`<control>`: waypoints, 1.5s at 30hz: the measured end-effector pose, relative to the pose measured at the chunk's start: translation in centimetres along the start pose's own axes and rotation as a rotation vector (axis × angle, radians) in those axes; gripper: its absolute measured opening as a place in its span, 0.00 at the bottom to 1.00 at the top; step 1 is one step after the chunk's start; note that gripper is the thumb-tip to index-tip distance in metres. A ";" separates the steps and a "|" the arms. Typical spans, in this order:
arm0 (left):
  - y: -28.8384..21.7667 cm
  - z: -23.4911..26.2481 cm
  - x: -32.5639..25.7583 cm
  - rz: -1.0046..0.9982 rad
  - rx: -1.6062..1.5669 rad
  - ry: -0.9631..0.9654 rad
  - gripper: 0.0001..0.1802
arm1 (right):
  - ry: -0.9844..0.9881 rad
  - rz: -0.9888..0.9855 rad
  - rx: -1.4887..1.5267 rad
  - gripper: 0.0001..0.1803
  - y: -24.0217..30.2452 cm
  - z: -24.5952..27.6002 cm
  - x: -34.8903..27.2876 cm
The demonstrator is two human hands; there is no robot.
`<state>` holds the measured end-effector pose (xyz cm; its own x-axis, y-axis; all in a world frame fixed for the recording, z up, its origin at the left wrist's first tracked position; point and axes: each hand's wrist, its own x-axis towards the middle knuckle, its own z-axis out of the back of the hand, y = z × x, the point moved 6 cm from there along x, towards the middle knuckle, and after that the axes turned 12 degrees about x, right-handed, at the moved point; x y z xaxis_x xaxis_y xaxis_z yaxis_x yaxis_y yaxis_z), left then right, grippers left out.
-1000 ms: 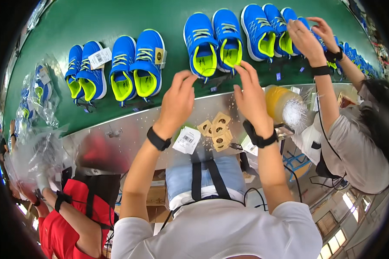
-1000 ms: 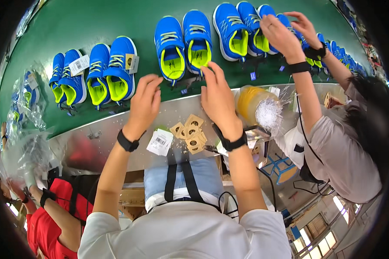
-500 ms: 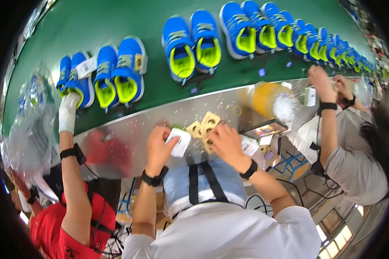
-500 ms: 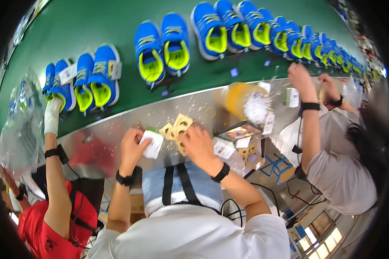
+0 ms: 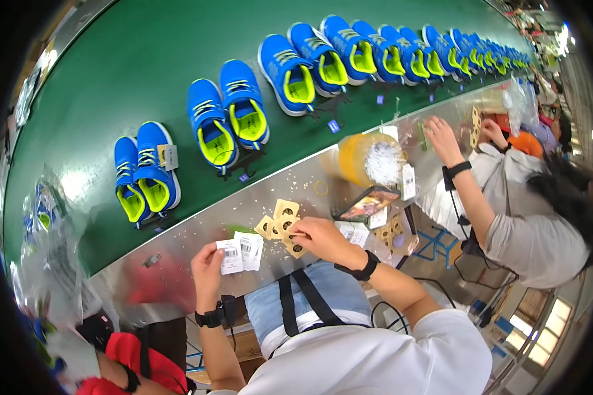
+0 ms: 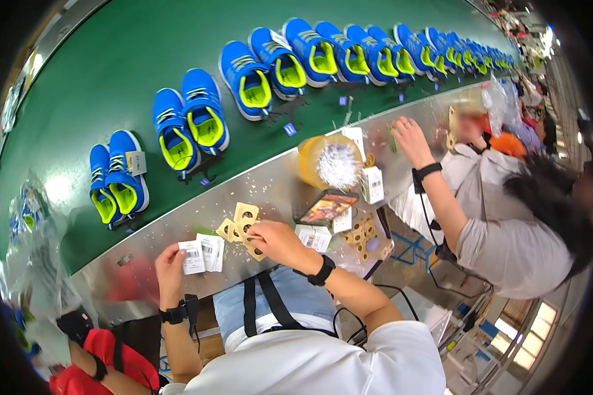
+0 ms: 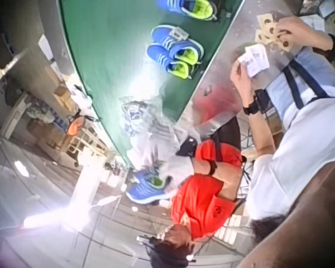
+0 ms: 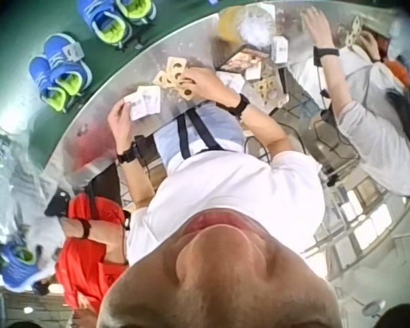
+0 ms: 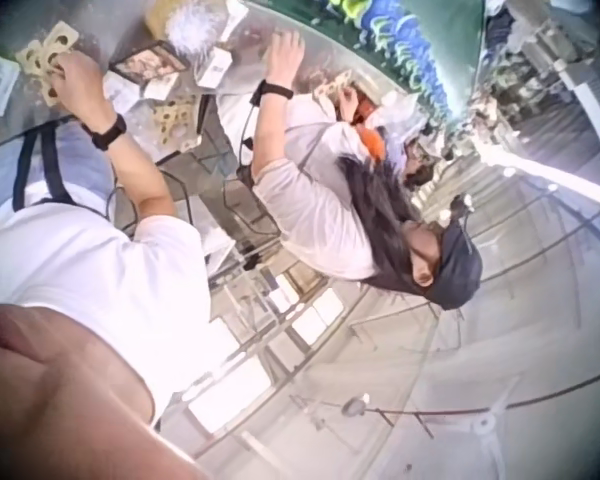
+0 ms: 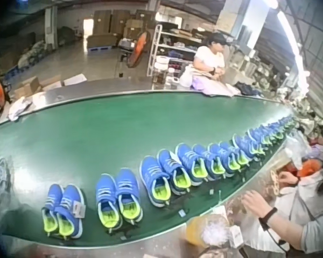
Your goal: The recorder is attaching various product tags and labels to blue athletic shoes on a factory assembly line.
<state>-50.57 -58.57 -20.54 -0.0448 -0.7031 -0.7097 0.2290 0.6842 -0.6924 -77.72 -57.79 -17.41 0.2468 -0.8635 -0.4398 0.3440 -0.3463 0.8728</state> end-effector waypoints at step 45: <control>-24.1 -32.2 4.0 -0.869 0.146 0.600 0.04 | -1.164 0.897 0.498 0.05 11.6 26.9 -10.8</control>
<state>-87.53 -71.64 -10.92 -0.7114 -0.7014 0.0444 0.0004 -0.0636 -0.9980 -100.75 -62.38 3.17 -0.6968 -0.5640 0.4431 0.0902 0.5439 0.8343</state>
